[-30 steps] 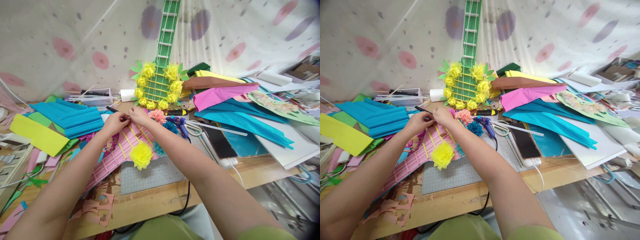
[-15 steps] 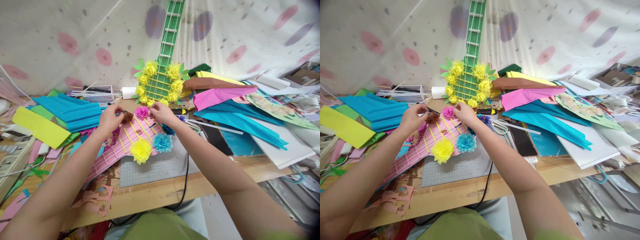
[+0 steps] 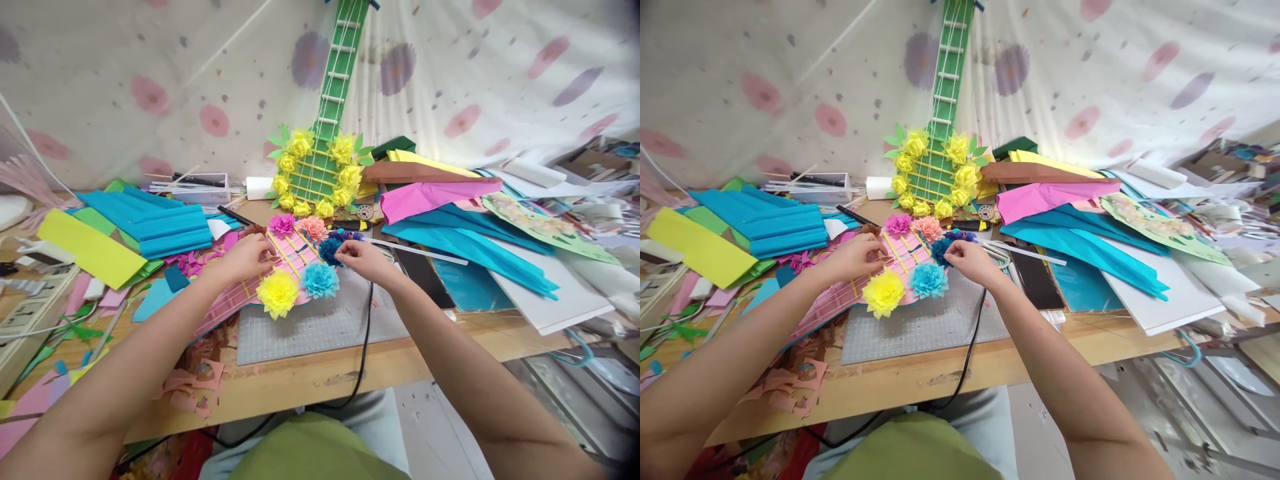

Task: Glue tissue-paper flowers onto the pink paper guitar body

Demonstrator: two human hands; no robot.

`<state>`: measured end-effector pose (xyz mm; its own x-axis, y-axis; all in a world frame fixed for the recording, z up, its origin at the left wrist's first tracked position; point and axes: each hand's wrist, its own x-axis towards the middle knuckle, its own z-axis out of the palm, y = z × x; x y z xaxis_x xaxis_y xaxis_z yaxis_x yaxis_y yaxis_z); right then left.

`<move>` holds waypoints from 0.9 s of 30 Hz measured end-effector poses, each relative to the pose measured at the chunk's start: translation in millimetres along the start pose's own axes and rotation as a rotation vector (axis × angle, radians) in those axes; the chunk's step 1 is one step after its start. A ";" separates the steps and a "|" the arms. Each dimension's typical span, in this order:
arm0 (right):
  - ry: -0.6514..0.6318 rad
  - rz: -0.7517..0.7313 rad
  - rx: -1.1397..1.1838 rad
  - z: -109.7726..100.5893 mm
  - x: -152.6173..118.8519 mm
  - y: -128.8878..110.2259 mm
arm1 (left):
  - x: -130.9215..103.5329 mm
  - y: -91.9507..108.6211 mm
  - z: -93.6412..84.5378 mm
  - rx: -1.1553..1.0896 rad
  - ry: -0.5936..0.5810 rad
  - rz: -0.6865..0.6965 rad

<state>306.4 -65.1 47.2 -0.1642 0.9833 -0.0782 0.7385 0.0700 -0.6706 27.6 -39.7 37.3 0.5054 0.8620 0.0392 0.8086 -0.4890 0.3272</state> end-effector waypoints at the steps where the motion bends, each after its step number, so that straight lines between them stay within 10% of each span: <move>1: 0.005 0.004 -0.001 -0.6 -1.8 6.6 | 0.5 -0.4 0.4 -0.004 0.003 -0.018; 14: 0.070 0.217 -0.158 -29.1 -27.7 58.2 | 8.5 6.5 -1.8 -0.096 0.016 -0.118; 27: 0.250 0.161 -0.061 6.3 14.5 61.1 | -11.5 0.1 -12.7 -0.091 0.101 -0.042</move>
<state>345.0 -47.7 0.5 0.1188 0.9929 0.0088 0.7814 -0.0880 -0.6178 18.1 -48.0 48.9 0.4348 0.8929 0.1171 0.7954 -0.4417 0.4150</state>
